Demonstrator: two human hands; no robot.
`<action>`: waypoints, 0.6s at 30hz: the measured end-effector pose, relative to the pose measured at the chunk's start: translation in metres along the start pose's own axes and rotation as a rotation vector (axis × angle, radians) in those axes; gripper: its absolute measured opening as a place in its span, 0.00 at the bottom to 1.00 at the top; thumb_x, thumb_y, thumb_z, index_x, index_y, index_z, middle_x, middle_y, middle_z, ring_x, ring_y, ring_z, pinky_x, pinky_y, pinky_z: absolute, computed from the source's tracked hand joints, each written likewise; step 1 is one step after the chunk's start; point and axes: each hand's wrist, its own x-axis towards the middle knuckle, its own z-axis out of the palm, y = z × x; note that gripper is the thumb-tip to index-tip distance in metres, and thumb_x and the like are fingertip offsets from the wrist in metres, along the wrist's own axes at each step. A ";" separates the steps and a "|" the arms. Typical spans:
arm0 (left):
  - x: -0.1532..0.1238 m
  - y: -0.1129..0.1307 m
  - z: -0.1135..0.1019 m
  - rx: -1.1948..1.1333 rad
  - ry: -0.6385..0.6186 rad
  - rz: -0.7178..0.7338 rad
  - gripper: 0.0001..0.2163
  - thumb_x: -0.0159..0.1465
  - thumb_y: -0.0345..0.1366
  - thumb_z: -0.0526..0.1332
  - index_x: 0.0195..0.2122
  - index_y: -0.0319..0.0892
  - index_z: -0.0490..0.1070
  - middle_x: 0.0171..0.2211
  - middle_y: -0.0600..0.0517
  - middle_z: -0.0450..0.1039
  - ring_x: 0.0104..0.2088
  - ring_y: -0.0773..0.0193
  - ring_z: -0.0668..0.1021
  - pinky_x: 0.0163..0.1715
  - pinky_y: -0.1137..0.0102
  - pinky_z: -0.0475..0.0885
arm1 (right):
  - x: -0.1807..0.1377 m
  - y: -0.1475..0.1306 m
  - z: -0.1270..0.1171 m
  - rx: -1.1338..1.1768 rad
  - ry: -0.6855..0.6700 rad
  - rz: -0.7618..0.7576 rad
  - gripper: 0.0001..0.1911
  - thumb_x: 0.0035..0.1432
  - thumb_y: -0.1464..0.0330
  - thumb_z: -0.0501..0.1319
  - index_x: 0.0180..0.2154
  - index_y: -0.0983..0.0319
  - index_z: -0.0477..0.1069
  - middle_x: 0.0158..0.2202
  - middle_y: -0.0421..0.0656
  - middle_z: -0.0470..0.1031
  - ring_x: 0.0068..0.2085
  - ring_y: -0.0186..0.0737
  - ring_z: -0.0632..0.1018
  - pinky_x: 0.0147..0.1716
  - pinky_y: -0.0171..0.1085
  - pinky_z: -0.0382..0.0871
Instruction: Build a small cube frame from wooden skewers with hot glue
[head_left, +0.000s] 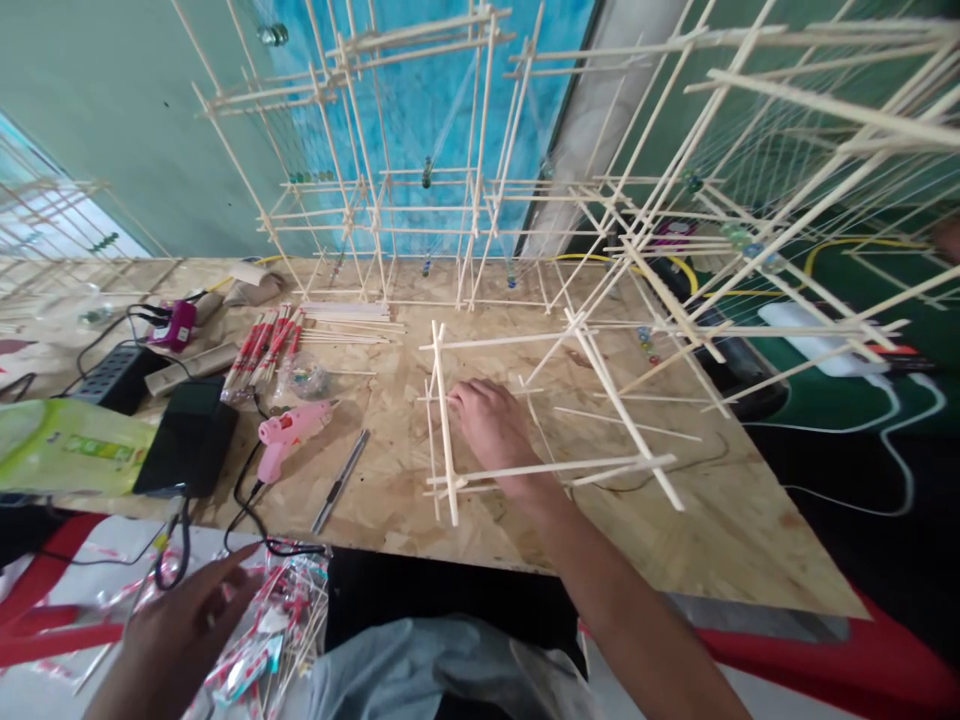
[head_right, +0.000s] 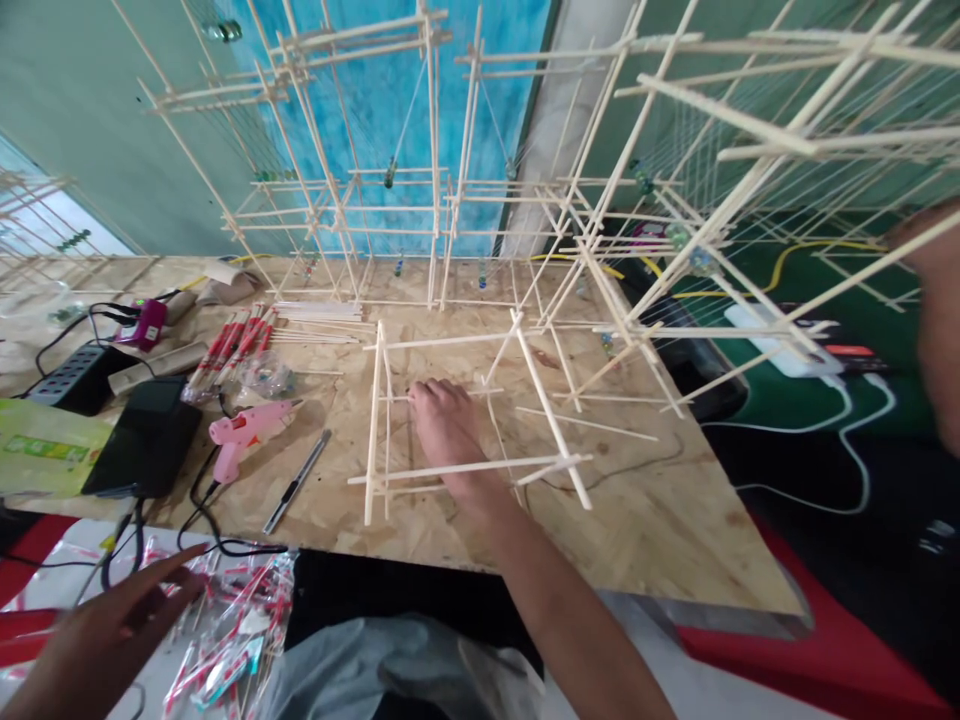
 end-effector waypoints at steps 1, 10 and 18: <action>0.007 0.005 0.003 0.003 -0.106 0.006 0.20 0.63 0.52 0.62 0.49 0.46 0.80 0.25 0.55 0.79 0.21 0.65 0.77 0.24 0.74 0.70 | 0.000 0.000 0.000 0.000 -0.002 0.000 0.09 0.70 0.73 0.59 0.39 0.61 0.78 0.40 0.45 0.82 0.44 0.45 0.79 0.45 0.38 0.65; -0.003 0.025 0.015 -0.090 -0.313 -0.099 0.29 0.62 0.59 0.58 0.54 0.44 0.79 0.21 0.56 0.77 0.21 0.62 0.77 0.23 0.73 0.69 | 0.001 -0.001 -0.001 0.017 -0.012 0.021 0.08 0.70 0.73 0.60 0.39 0.61 0.78 0.40 0.45 0.82 0.45 0.45 0.79 0.45 0.39 0.66; 0.008 0.030 0.044 -0.248 -0.480 -0.221 0.38 0.61 0.61 0.53 0.66 0.41 0.62 0.30 0.51 0.81 0.18 0.59 0.78 0.18 0.69 0.69 | 0.001 -0.001 -0.003 0.021 -0.033 0.020 0.09 0.71 0.73 0.59 0.40 0.61 0.78 0.41 0.46 0.82 0.45 0.44 0.79 0.46 0.39 0.66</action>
